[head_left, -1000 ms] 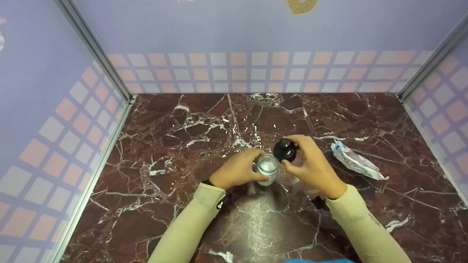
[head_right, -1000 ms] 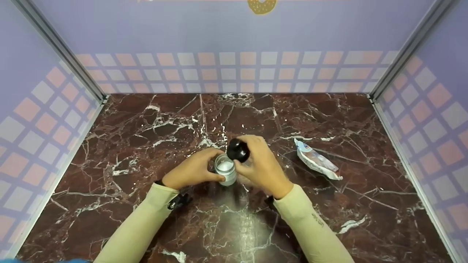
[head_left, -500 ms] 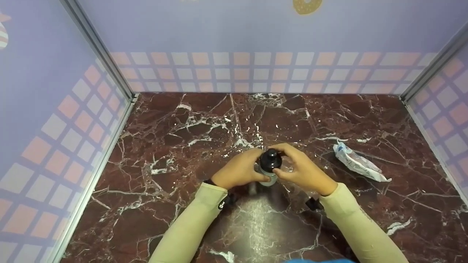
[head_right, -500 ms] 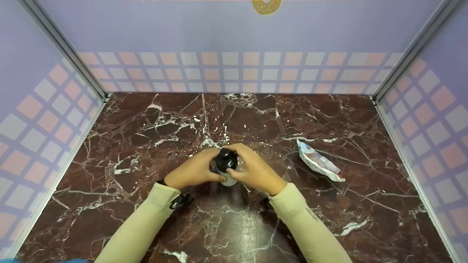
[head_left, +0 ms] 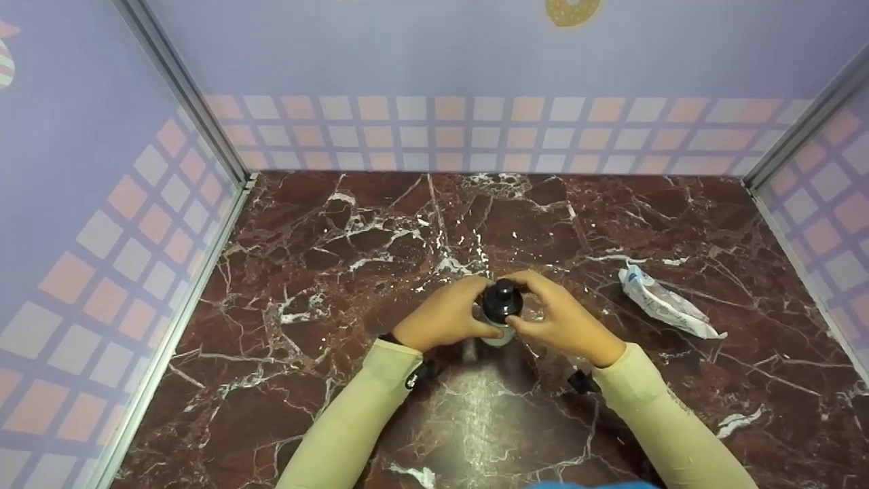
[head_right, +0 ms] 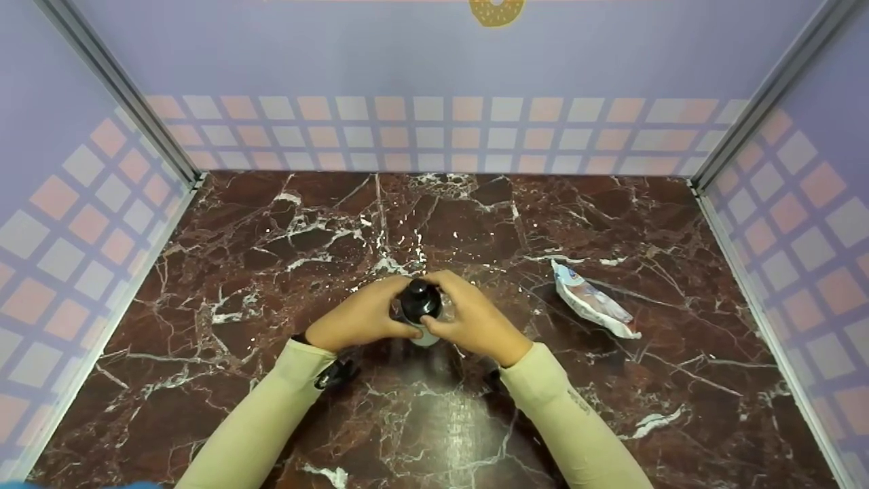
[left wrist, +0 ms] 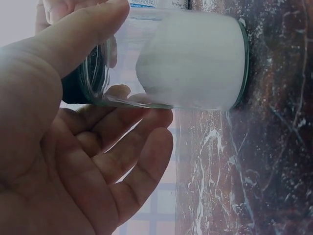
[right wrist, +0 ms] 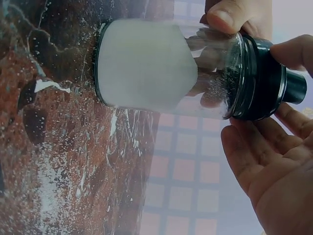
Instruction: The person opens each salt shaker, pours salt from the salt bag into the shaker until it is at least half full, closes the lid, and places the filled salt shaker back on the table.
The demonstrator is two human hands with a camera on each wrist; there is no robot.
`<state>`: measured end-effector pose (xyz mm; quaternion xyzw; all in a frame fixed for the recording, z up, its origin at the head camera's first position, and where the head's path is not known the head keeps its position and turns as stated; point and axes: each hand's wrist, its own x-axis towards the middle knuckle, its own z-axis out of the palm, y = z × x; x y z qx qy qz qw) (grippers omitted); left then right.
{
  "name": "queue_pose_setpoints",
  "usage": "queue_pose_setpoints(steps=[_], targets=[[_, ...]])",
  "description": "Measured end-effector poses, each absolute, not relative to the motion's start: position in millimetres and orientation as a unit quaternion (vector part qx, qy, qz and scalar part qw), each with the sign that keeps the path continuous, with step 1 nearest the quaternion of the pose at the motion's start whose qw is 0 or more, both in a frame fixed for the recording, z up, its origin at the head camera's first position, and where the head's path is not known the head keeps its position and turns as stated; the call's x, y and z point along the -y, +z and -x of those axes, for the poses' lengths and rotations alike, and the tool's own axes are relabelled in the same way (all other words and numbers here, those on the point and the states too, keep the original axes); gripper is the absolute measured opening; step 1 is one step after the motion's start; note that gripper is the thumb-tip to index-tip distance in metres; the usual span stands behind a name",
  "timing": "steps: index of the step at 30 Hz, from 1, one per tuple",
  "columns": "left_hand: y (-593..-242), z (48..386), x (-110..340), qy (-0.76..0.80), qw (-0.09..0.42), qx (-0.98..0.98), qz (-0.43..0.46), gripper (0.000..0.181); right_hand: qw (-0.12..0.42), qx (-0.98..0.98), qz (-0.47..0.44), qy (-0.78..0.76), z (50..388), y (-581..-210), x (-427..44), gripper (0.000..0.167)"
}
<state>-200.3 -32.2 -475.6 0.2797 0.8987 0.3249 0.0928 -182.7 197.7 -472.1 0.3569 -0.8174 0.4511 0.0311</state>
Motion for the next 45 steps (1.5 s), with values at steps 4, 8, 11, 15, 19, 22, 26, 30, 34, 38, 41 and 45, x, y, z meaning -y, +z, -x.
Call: queue_pose_setpoints(steps=[4,8,11,15,19,22,26,30,34,38,41,45], targets=[[-476,200,32,0.328,0.091,-0.897,-0.283,0.065,0.062,0.835,-0.34,0.427,178,-472,-195,0.059],[-475,200,31,0.327,0.087,-0.897,-0.286,0.062,0.086,0.847,-0.33,0.409,174,-472,-192,0.057],[-476,201,31,0.324,0.085,-0.897,-0.289,0.059,0.096,0.848,-0.326,0.406,173,-473,-190,0.06],[-476,201,31,0.328,0.088,-0.895,-0.29,0.054,0.091,0.855,-0.306,0.408,172,-475,-188,0.064],[-475,201,31,0.326,0.093,-0.897,-0.282,0.058,0.076,0.85,-0.288,0.435,173,-473,-189,0.059],[-474,200,31,0.317,0.099,-0.902,-0.274,0.065,0.054,0.825,-0.292,0.481,175,-471,-192,0.055],[-473,199,32,0.313,0.102,-0.905,-0.268,0.067,0.021,0.808,-0.308,0.502,177,-471,-195,0.056],[-473,199,31,0.314,0.099,-0.904,-0.273,0.067,0.006,0.811,-0.318,0.491,178,-474,-196,0.058],[-473,199,30,0.318,0.097,-0.903,-0.273,0.067,0.007,0.82,-0.307,0.483,176,-475,-197,0.06],[-474,198,28,0.325,0.103,-0.9,-0.271,0.064,0.04,0.841,-0.283,0.459,172,-478,-195,0.06],[-474,199,28,0.33,0.098,-0.897,-0.277,0.059,0.072,0.856,-0.254,0.444,168,-481,-188,0.062],[-475,200,30,0.331,0.084,-0.894,-0.291,0.051,0.113,0.881,-0.209,0.41,162,-485,-174,0.073]])
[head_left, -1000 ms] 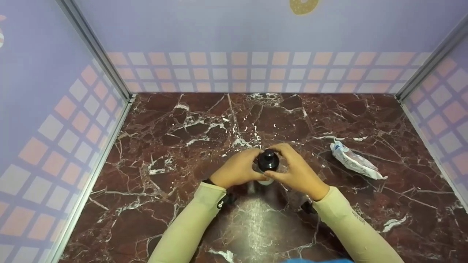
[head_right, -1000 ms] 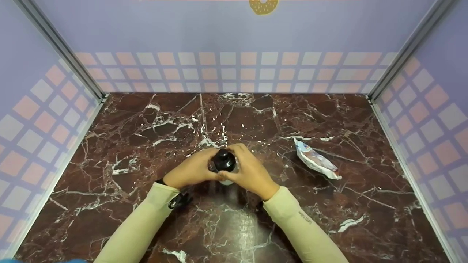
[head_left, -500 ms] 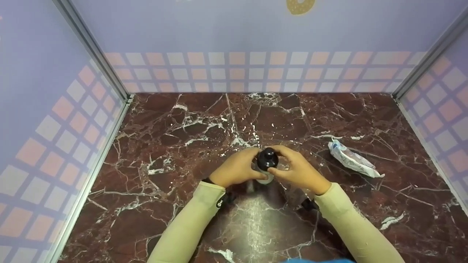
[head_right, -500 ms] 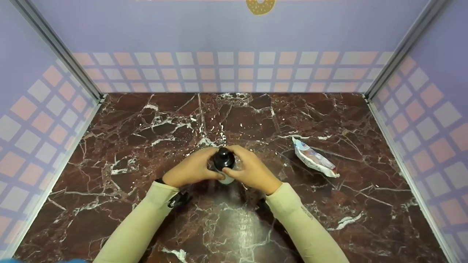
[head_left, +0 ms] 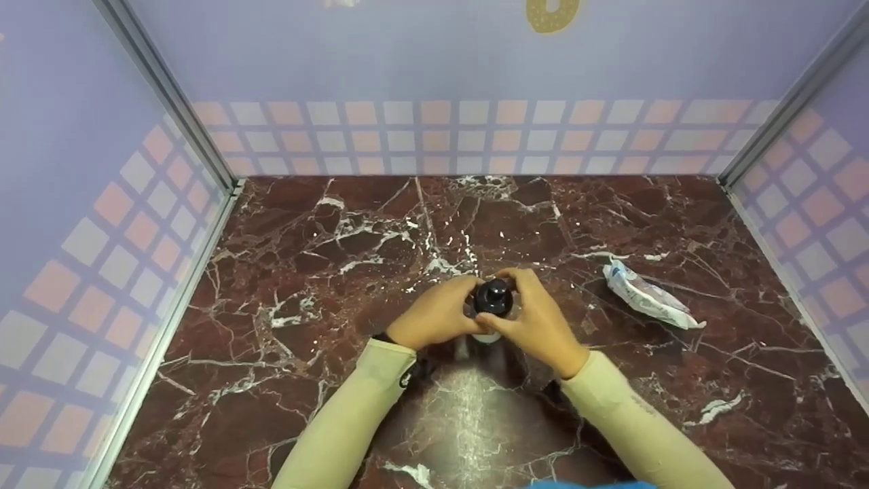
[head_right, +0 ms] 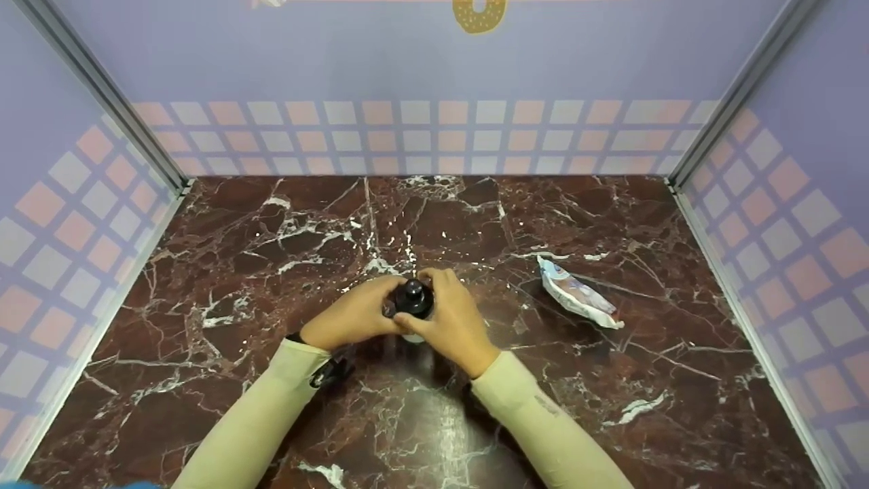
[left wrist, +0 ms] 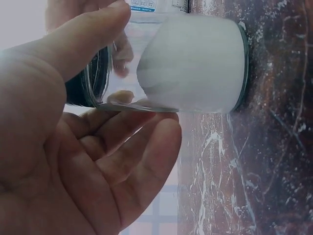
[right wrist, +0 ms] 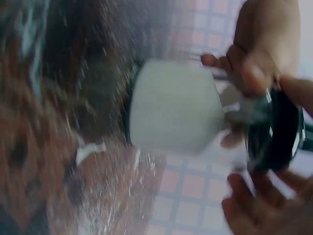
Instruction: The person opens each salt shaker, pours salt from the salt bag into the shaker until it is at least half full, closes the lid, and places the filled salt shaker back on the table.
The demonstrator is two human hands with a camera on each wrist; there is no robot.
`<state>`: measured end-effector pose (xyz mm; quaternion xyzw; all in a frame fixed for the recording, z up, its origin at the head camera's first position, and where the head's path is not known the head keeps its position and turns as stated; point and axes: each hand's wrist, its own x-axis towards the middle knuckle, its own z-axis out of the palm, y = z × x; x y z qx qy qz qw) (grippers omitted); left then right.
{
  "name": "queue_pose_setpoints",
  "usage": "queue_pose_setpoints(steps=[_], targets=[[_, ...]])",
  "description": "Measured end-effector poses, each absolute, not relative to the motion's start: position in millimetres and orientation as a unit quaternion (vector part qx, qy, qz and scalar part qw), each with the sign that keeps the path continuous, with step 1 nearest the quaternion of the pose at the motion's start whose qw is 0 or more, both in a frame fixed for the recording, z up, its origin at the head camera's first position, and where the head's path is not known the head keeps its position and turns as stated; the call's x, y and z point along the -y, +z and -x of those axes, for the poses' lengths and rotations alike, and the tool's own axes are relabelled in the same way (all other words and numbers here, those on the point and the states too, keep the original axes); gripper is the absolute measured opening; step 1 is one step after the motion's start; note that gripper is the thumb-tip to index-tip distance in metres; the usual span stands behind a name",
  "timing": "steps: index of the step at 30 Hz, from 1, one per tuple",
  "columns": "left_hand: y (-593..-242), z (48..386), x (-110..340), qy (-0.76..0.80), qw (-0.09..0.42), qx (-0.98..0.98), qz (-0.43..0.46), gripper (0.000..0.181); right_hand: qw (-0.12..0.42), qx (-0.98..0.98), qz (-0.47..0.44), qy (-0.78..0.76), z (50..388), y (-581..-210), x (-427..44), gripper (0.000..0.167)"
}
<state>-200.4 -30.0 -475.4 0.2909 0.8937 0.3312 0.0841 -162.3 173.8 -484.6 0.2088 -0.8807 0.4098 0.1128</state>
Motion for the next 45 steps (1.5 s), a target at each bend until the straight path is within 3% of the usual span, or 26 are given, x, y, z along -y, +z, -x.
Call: queue_pose_setpoints(steps=[4,7,11,15,18,24,28,31,38,42,45], targets=[[-475,200,33,0.325,0.083,-0.896,-0.29,0.054,0.163,0.9,-0.206,0.348,153,-485,-171,0.072],[-474,200,33,0.324,0.089,-0.899,-0.281,0.064,0.188,0.9,-0.222,0.326,148,-484,-179,0.056],[-474,199,32,0.327,0.094,-0.899,-0.276,0.068,0.142,0.878,-0.244,0.387,150,-479,-189,0.052],[-476,198,31,0.329,0.094,-0.897,-0.279,0.067,0.044,0.847,-0.282,0.449,159,-475,-191,0.075],[-479,200,31,0.327,0.093,-0.897,-0.284,0.07,0.009,0.841,-0.302,0.449,166,-475,-189,0.077],[-482,204,32,0.331,0.09,-0.895,-0.286,0.068,0.058,0.862,-0.273,0.422,169,-478,-183,0.063],[-481,204,33,0.335,0.085,-0.894,-0.284,0.061,0.094,0.895,-0.214,0.381,166,-479,-175,0.064],[-481,204,33,0.332,0.088,-0.896,-0.282,0.061,0.079,0.902,-0.223,0.362,164,-477,-177,0.073],[-479,207,34,0.326,0.106,-0.889,-0.303,0.068,-0.013,0.865,-0.308,0.397,172,-468,-195,0.086],[-482,209,36,0.348,0.115,-0.88,-0.301,0.061,-0.011,0.86,-0.309,0.407,172,-467,-195,0.082],[-484,208,36,0.364,0.112,-0.878,-0.292,0.058,0.021,0.862,-0.313,0.399,171,-470,-192,0.072]])
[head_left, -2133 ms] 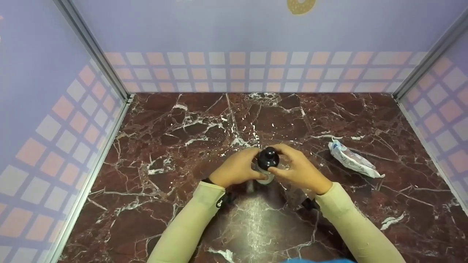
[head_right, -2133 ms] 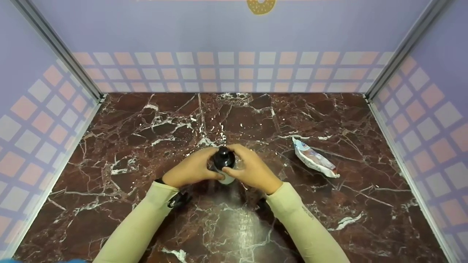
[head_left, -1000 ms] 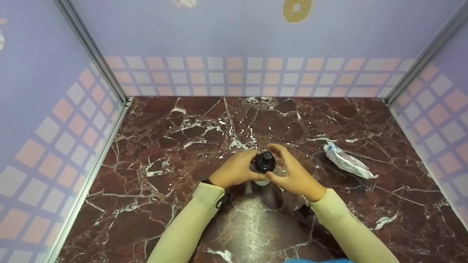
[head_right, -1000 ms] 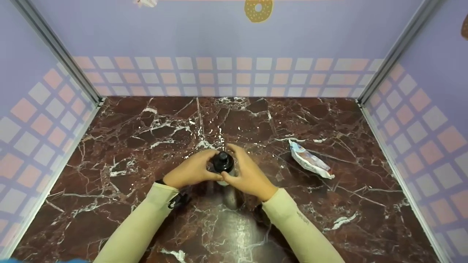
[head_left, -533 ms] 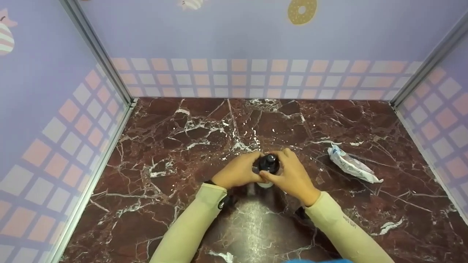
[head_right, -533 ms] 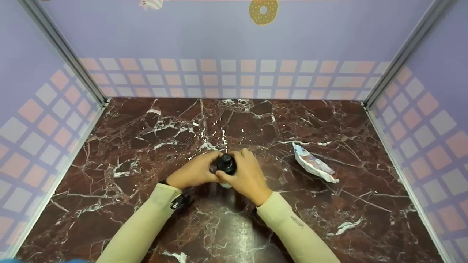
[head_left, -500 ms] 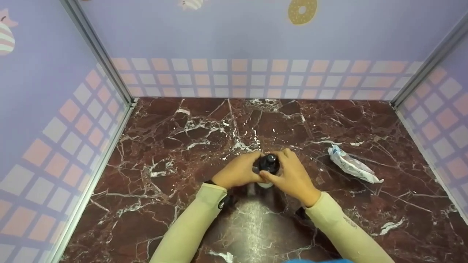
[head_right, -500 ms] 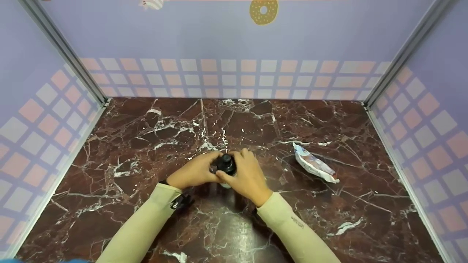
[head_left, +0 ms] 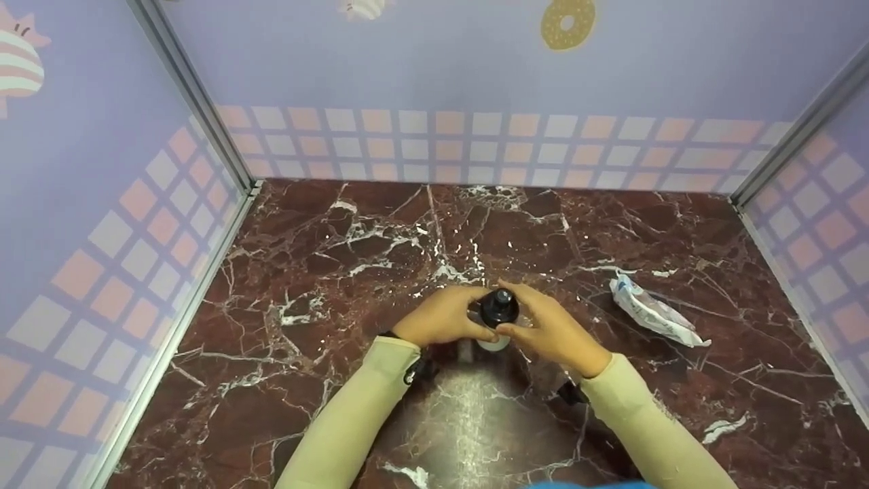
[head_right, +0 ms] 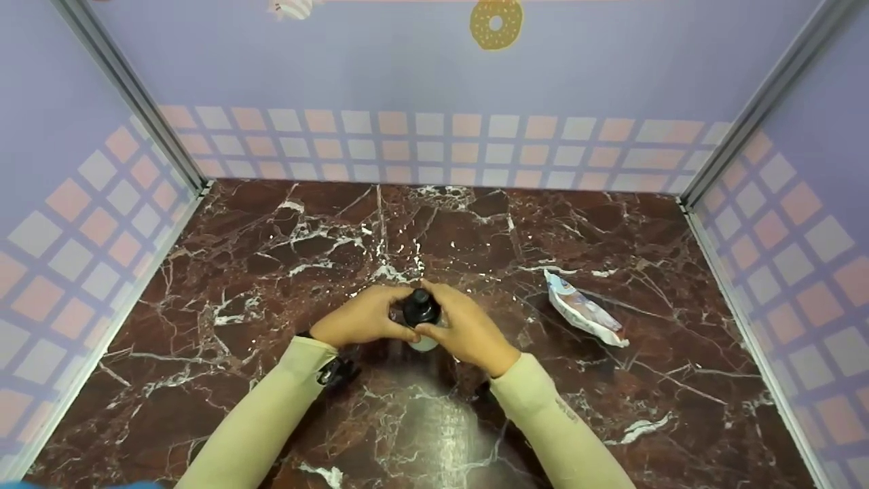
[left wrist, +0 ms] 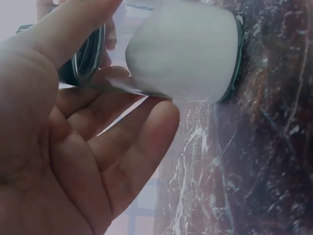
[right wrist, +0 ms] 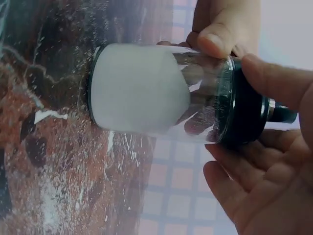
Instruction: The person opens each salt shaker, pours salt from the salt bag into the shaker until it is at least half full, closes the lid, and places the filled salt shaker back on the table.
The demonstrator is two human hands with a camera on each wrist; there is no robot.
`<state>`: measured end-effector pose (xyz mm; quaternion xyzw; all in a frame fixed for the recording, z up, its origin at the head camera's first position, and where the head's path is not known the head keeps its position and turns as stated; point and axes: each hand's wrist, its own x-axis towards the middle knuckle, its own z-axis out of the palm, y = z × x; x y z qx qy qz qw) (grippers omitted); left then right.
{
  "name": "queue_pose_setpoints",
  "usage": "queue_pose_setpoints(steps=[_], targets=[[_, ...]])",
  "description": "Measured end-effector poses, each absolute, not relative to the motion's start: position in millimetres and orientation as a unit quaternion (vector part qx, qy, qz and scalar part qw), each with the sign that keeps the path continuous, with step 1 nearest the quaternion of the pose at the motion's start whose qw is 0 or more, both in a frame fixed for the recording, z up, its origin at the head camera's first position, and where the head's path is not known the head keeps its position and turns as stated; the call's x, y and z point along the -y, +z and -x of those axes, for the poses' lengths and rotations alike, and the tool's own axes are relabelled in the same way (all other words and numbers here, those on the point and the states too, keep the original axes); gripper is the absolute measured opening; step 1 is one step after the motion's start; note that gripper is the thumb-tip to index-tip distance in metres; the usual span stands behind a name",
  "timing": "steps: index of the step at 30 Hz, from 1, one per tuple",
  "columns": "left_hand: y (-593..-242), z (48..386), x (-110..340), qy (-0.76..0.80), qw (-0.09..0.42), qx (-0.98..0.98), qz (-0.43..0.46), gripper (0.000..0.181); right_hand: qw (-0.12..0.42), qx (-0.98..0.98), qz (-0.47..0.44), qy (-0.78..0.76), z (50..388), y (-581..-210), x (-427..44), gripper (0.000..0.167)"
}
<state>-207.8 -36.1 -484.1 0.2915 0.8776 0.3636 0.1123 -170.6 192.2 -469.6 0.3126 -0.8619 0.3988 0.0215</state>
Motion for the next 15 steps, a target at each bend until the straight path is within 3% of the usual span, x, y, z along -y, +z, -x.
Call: queue_pose_setpoints(steps=[7,15], targets=[[-488,200,31,0.362,0.073,-0.889,-0.272,0.053,0.14,0.876,-0.316,0.335,161,-480,-187,0.06],[-489,185,19,0.344,0.033,-0.909,-0.232,0.062,0.192,0.884,-0.292,0.309,155,-488,-182,0.059]])
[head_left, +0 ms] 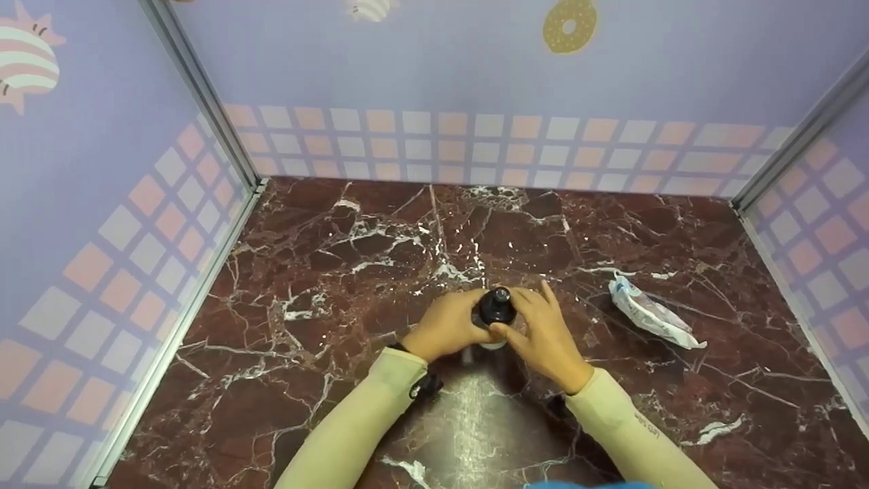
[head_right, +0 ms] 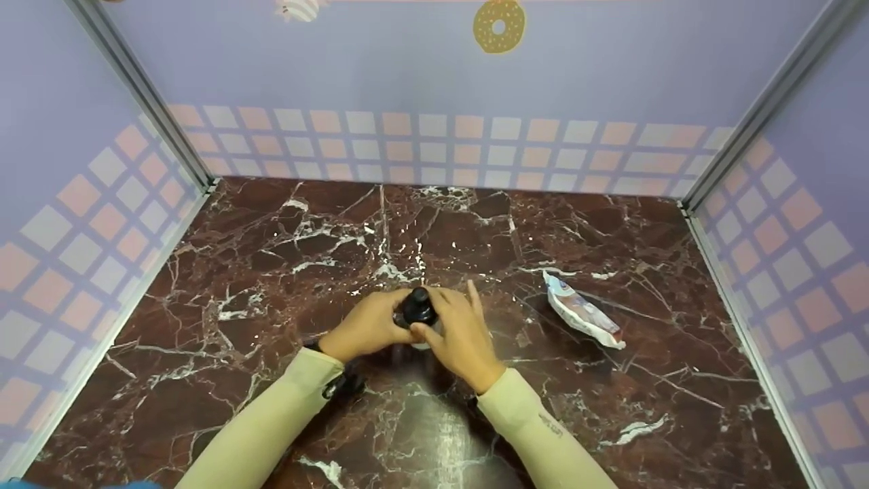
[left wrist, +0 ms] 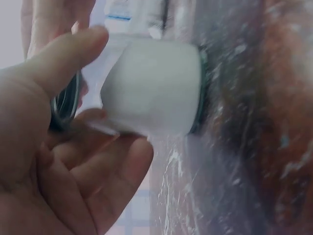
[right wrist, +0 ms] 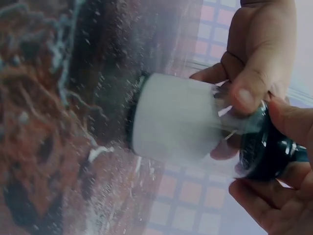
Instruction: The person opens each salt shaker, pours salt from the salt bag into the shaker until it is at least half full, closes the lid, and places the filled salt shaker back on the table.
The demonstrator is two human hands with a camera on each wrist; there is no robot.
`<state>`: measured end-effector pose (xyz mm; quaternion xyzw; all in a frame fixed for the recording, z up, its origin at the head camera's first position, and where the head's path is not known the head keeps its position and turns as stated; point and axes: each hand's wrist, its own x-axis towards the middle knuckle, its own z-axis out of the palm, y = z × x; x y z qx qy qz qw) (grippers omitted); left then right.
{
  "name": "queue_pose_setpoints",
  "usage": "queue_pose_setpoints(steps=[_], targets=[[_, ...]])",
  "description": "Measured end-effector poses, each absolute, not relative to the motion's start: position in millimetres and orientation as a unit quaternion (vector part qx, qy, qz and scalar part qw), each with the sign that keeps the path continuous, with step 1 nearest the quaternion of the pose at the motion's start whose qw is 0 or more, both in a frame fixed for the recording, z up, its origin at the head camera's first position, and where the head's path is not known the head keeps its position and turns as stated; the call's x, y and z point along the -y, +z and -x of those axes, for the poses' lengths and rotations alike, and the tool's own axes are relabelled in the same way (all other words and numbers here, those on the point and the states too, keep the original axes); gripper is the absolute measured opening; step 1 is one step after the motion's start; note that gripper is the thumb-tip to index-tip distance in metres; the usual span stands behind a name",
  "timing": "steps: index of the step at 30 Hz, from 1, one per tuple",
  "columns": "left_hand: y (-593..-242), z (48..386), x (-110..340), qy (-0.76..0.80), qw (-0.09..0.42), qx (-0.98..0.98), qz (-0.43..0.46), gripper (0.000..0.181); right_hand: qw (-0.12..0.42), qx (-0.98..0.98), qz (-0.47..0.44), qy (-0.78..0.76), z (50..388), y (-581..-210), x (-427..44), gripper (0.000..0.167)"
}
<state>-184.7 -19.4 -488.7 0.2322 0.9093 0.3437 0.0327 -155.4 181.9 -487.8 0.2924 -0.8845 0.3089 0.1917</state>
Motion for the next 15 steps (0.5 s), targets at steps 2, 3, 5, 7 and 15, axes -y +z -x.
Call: queue_pose_setpoints(steps=[2,3,5,7,15], targets=[[-489,182,15,0.341,0.028,-0.913,-0.223,0.063,0.198,0.883,-0.28,0.321,156,-492,-182,0.061],[-490,182,13,0.341,0.025,-0.914,-0.217,0.064,0.197,0.88,-0.274,0.333,157,-494,-182,0.061],[-491,180,8,0.341,0.021,-0.917,-0.207,0.065,0.186,0.874,-0.266,0.361,161,-496,-184,0.062],[-492,180,6,0.349,0.02,-0.915,-0.199,0.071,0.154,0.866,-0.263,0.396,165,-498,-187,0.068],[-486,182,44,0.403,0.152,-0.88,-0.2,0.116,0.076,0.877,-0.237,0.411,181,-490,-222,0.097]])
